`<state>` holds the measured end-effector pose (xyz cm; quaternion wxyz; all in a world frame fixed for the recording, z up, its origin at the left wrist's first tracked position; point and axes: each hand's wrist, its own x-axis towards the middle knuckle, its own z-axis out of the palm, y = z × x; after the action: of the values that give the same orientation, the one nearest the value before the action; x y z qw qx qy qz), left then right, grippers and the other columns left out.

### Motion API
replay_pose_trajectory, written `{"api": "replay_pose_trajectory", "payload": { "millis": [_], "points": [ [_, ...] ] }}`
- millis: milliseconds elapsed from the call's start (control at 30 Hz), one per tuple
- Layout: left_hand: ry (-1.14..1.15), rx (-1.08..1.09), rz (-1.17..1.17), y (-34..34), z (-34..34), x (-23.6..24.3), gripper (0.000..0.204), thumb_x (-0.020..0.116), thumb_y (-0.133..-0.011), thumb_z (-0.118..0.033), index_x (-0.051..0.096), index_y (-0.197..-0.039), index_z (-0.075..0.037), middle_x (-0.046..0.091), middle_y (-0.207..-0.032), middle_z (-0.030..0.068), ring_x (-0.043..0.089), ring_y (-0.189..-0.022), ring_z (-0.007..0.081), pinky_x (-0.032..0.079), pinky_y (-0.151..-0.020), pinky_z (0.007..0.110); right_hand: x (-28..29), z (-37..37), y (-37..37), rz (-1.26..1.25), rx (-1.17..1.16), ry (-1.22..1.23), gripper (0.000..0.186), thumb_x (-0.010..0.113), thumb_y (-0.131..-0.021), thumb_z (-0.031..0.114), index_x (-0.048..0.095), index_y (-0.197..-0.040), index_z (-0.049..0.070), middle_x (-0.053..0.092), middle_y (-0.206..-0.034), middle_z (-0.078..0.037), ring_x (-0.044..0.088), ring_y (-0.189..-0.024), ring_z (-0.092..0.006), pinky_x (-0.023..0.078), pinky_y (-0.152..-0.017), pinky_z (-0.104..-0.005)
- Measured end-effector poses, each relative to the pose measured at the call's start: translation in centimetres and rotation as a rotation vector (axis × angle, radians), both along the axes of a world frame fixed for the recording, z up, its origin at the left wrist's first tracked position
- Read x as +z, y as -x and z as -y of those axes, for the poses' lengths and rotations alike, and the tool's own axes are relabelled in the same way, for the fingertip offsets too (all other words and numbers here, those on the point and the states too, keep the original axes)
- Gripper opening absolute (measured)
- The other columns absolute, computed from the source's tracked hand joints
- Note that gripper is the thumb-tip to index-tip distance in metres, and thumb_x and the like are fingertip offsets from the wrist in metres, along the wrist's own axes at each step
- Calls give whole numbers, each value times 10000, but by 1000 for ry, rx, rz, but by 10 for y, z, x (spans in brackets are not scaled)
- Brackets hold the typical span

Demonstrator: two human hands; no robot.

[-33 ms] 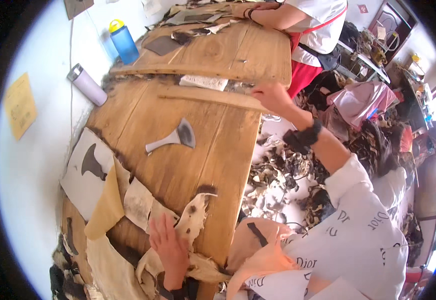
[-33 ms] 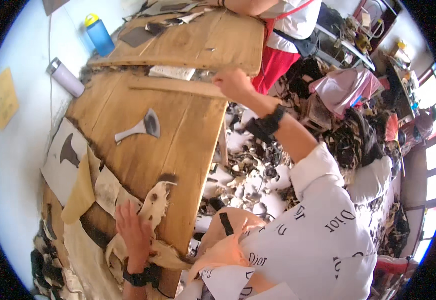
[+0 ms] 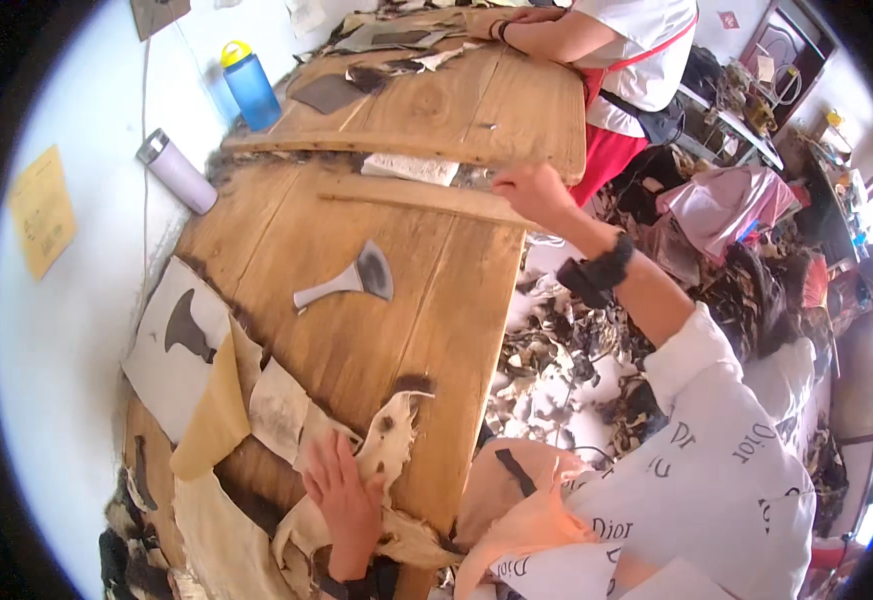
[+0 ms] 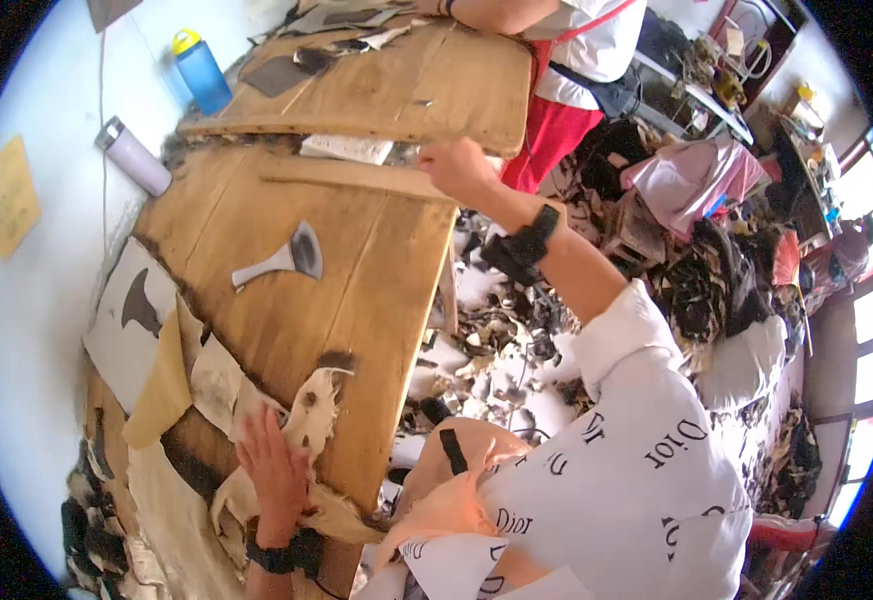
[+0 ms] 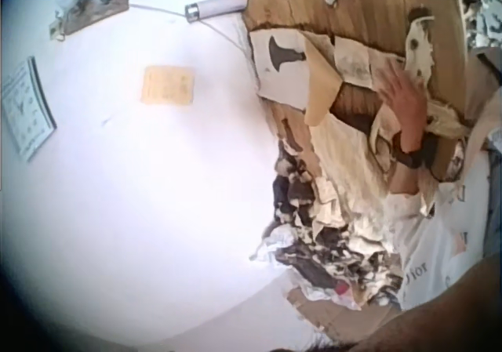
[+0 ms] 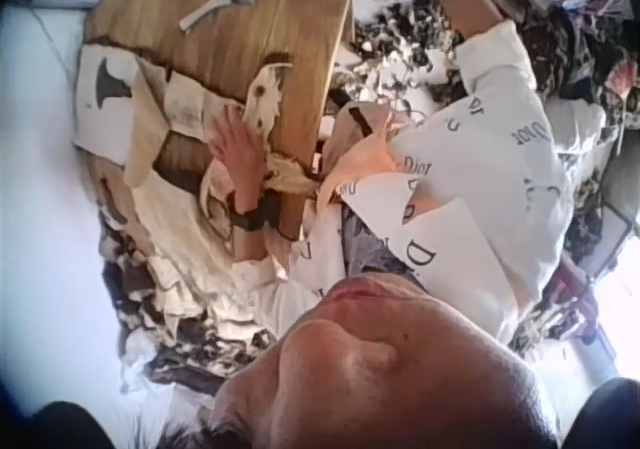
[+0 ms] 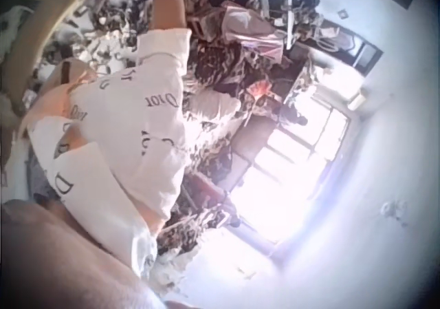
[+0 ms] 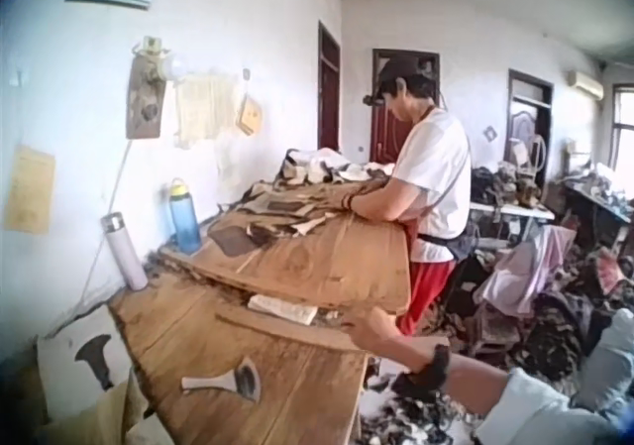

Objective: The person cuts a piece of fur using a hand tool, sews the edges together with a needle and thread, and then repeats the process with another piece of fur.

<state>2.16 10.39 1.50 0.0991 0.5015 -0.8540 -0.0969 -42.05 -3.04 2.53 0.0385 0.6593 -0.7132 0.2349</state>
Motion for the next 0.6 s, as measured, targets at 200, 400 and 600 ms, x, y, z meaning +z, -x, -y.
{"api": "replay_pose_trajectory", "payload": {
  "millis": [200,400,600],
  "points": [
    [-193,-146,159,-10,6,-3,706,459,-838,-406,224,-1332,39,188,-1420,178,106,-1320,387,46,-1009,587,1,62,-13,-124,-91,-49,164,512,-729,127,659,-785,79,626,-809,-159,613,-749,-320,497,-677,-390],
    [-227,-119,255,-15,4,-1,687,401,-878,-428,200,-1340,39,132,-1434,193,93,-1323,388,60,-1012,587,-15,101,-25,-383,-32,-260,161,530,-692,79,650,-774,12,630,-804,-184,625,-744,-342,512,-658,-412],
    [-205,-89,77,-10,4,0,630,466,-864,-360,252,-1335,1,168,-1433,163,130,-1322,354,128,-1006,568,-11,103,-22,-599,-111,-303,202,487,-800,134,650,-880,46,645,-874,-131,629,-836,-296,507,-711,-441]
  ]
}}
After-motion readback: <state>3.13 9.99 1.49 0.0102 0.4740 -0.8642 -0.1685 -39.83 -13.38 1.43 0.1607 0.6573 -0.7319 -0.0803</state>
